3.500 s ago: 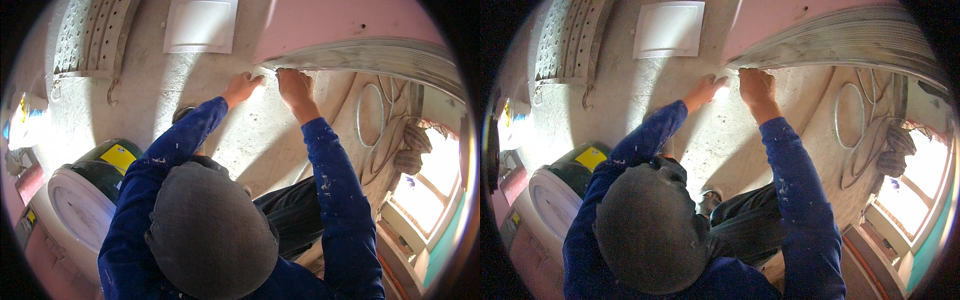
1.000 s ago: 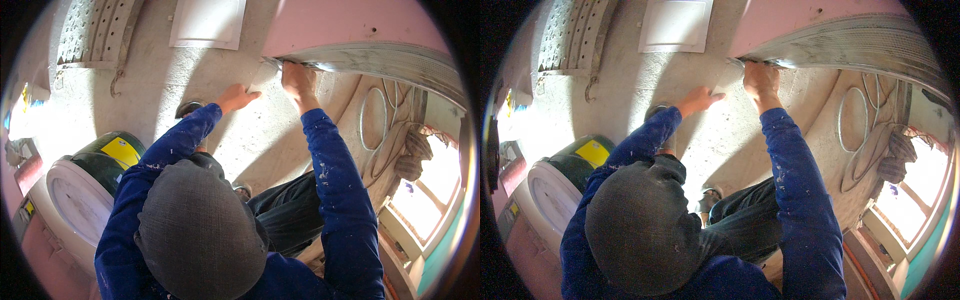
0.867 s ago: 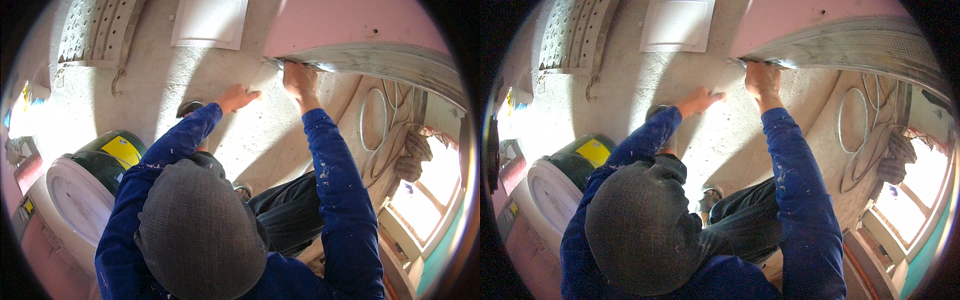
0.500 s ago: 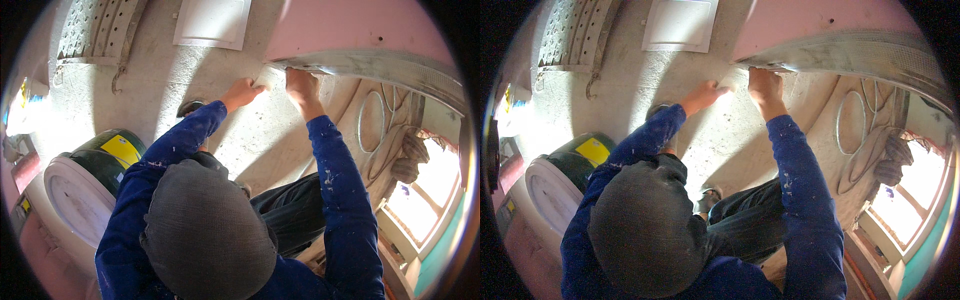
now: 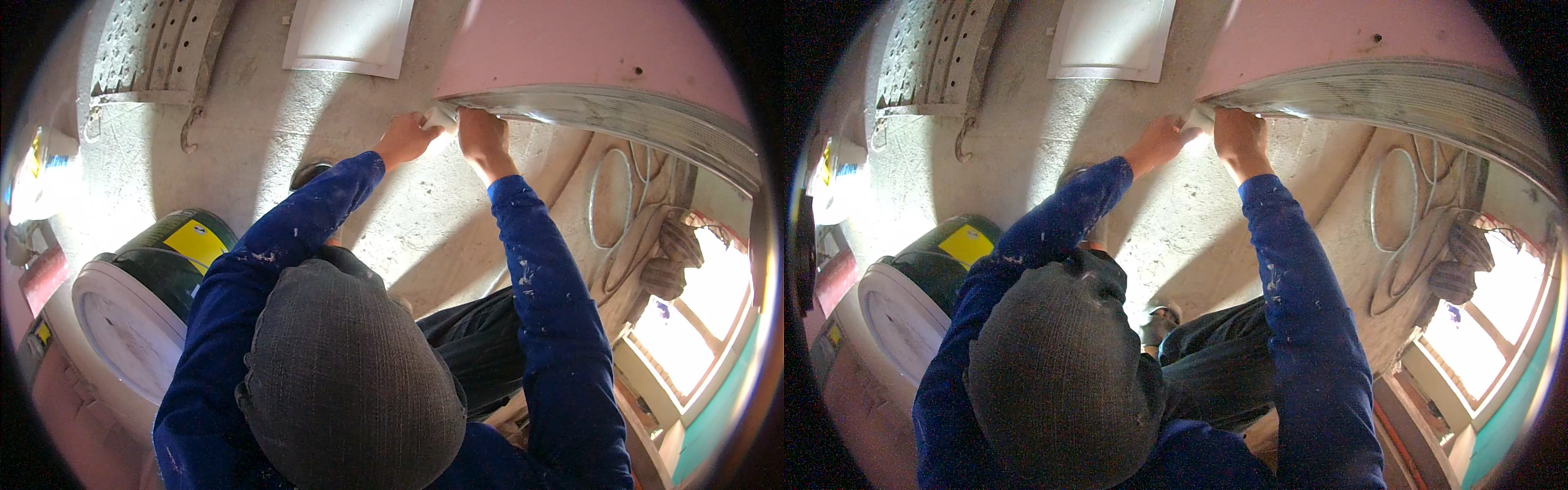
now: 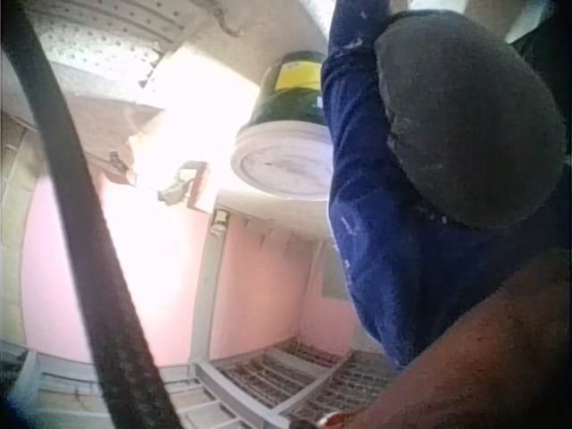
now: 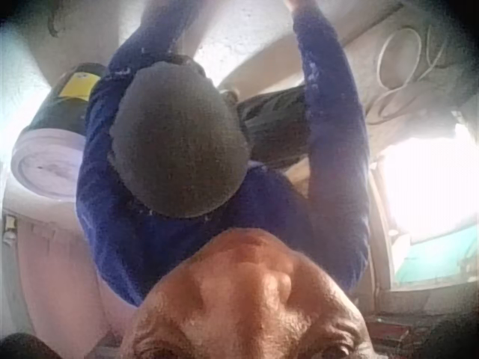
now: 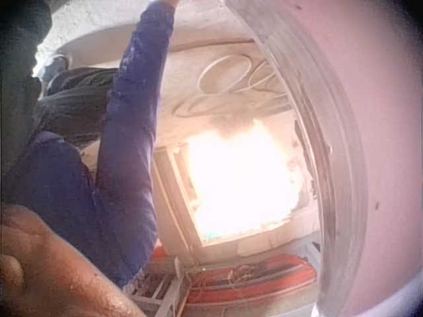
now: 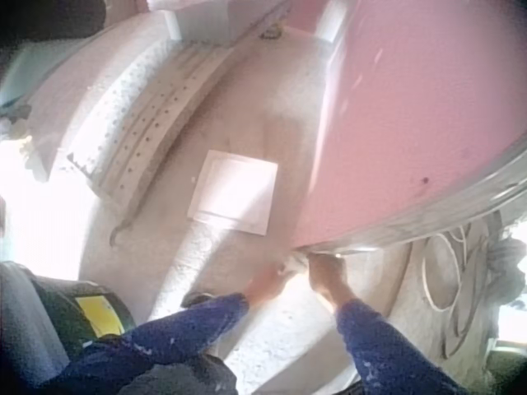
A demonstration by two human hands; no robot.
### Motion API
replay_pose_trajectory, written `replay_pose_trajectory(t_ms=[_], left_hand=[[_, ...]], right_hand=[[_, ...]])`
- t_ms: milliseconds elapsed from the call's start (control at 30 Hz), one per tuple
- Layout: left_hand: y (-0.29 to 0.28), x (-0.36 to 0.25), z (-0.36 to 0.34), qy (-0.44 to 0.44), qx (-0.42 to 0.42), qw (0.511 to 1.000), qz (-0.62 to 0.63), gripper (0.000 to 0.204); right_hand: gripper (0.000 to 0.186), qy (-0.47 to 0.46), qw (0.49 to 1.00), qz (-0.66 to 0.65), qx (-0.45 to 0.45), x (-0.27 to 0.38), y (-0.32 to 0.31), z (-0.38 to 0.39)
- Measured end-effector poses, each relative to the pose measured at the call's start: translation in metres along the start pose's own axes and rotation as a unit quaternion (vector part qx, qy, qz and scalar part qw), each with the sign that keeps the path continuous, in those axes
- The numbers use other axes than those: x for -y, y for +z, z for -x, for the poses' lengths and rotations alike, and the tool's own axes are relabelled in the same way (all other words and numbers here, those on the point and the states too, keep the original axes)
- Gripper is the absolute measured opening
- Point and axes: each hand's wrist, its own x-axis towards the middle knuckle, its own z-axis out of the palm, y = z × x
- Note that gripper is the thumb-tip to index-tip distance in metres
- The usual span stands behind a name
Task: The person applies plaster to a wall corner using a trowel and a hawk. They repeatedly scoop plaster from the hawk and smooth it onto the wall surface.
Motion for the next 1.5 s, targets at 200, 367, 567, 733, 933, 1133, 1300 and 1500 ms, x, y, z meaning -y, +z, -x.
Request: replay_pose_trajectory(t_ms=[200,367,567,733,933,1133,1300,1500], left_hand=[[-0.005,-0.003,0.001,0.022,-0.011,1.0,-0.005,0.052],[-0.005,-0.001,0.002,0.003,-0.03,1.0,-0.001,0.05],[-0.011,0.001,0.003,0.018,0.001,1.0,0.021,0.049],[-0.054,-0.023,0.022,0.07,0.104,0.992,-0.029,0.048],[-0.184,-0.114,0.135,0.179,-0.086,0.978,-0.055,0.046],[-0.252,-0.167,0.321,0.072,-0.37,0.916,-0.139,0.037],[-0.254,-0.135,0.466,-0.094,-0.487,0.766,-0.41,0.046],[-0.219,-0.076,0.549,-0.217,-0.534,0.713,-0.4,0.029]], right_hand=[[0.02,-0.001,1.0,0.013,-0.01,0.005,0.003,-0.003],[0.02,-0.019,0.996,0.018,-0.081,0.008,0.004,0.0],[0.017,-0.04,0.996,-0.016,-0.077,0.005,0.014,-0.003],[0.026,-0.047,0.99,0.008,-0.136,-0.006,0.045,-0.009],[0.028,-0.061,0.995,-0.028,0.068,0.01,-0.013,0.01],[0.02,-0.211,0.918,-0.322,0.096,0.002,-0.086,0.071],[0.031,-0.118,0.836,-0.528,0.091,-0.007,-0.085,0.085],[0.049,-0.13,0.753,-0.639,0.092,-0.003,-0.089,0.078]])
